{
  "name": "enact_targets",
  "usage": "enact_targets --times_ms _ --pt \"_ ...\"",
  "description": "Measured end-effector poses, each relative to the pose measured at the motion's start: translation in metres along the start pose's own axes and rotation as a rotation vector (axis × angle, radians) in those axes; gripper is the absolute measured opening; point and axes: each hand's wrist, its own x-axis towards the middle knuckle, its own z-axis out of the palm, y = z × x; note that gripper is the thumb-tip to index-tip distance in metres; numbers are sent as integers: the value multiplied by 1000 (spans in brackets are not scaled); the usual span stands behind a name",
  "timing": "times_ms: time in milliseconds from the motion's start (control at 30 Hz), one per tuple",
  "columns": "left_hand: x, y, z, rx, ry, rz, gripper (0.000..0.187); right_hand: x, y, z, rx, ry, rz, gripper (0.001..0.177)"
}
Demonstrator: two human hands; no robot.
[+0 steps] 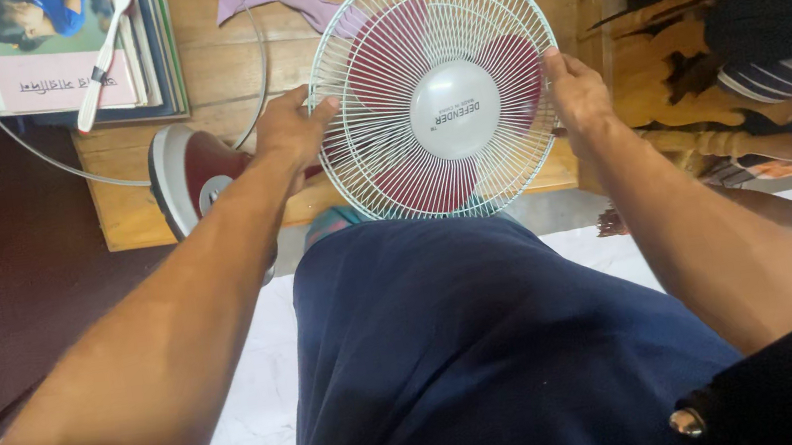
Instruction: The person assembles a table fan by attaching the front grille and securing it with a screwdriver. They wipe the fan blade and grille with a cloth before reattaching the components.
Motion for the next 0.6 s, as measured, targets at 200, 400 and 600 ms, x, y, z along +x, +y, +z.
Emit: enact_targets --times_ms 200,400,600 --pt "-14 5 0 -104 6 24 47 -11 -6 -10 11 -92 4 54" --pt "-24 8 -1 -150 30 26 56 -24 -11 -10 24 -68 -52 59" --pt "-25 16 5 -130 43 -87 48 -27 -16 -18 -24 -39 23 62"
